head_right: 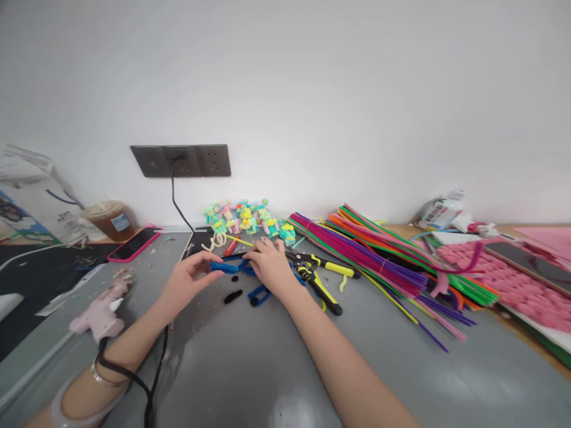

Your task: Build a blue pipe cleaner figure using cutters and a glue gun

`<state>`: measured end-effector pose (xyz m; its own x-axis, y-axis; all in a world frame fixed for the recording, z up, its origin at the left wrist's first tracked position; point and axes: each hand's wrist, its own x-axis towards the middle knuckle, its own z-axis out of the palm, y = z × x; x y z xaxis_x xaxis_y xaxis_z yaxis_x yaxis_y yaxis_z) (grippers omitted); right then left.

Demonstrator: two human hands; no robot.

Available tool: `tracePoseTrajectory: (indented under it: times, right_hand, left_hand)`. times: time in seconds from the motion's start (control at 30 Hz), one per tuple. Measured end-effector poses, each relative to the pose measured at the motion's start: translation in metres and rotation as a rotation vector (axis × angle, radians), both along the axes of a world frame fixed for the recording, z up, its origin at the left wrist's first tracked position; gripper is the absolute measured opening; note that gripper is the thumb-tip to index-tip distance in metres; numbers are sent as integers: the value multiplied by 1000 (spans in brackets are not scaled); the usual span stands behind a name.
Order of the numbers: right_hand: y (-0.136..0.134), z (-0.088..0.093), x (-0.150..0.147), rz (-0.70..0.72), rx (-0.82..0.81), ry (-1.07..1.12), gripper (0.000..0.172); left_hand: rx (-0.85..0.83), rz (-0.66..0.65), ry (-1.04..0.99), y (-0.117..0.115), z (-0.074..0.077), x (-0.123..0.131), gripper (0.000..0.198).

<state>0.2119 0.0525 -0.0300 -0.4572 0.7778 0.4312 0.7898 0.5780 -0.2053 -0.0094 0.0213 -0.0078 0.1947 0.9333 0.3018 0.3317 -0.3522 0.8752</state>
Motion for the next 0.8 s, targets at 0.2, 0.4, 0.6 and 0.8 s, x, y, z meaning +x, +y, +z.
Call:
tracePoseTrajectory:
  times: [0.2, 0.4, 0.6, 0.8]
  right_hand:
    - [2, 1, -1, 0, -36, 17, 16]
    - [2, 1, -2, -65, -87, 180, 12]
    - [3, 9, 9, -83, -213, 493, 11]
    - [-13, 26, 20, 127, -766, 1094, 31]
  left_hand:
    - [19, -67, 53, -3, 1, 1, 18]
    - [25, -123, 83, -3, -2, 1, 18]
    - [-43, -100, 23, -3, 3, 1, 19]
    - [-40, -96, 16, -3, 5, 2, 17]
